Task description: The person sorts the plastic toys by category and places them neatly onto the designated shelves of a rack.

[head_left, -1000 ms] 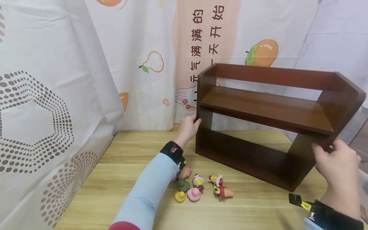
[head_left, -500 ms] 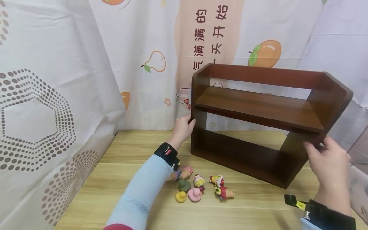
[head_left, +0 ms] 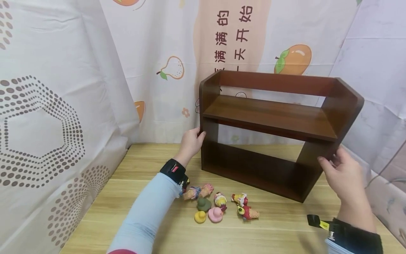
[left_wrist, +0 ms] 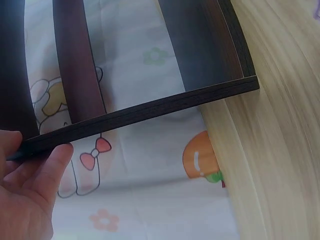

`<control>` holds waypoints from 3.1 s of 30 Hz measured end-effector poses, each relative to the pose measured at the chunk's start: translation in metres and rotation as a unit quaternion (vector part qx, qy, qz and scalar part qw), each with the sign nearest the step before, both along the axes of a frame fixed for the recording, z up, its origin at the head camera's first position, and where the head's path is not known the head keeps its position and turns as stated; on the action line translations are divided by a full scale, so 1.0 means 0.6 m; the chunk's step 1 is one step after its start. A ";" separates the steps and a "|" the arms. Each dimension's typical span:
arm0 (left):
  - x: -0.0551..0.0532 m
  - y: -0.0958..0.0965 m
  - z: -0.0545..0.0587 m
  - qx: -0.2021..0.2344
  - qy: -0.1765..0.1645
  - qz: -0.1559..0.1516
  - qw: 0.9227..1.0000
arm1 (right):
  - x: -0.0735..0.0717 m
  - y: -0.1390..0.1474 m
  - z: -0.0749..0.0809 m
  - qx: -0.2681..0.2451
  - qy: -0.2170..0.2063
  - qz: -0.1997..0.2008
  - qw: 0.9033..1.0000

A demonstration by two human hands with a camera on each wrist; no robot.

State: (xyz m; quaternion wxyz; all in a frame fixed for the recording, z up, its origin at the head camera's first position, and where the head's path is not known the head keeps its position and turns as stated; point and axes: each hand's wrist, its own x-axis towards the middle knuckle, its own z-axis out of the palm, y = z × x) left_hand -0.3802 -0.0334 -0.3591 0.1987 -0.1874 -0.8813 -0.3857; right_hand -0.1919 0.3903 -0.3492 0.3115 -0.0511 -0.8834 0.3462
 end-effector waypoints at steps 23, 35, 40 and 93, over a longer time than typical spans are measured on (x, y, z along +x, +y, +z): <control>0.010 -0.069 -0.007 0.000 0.029 0.022 0.999 | -0.041 -0.057 -0.020 -0.039 0.095 0.026 0.994; 0.018 -0.108 -0.004 -0.015 0.049 0.018 0.999 | -0.053 -0.080 -0.021 -0.010 0.083 0.000 0.996; 0.026 -0.121 -0.006 -0.018 0.046 0.032 0.998 | -0.058 -0.092 -0.023 -0.006 0.078 0.002 0.997; 0.111 -0.215 -0.011 -0.037 0.188 0.119 0.974 | -0.132 -0.163 -0.063 -0.061 0.087 0.092 0.990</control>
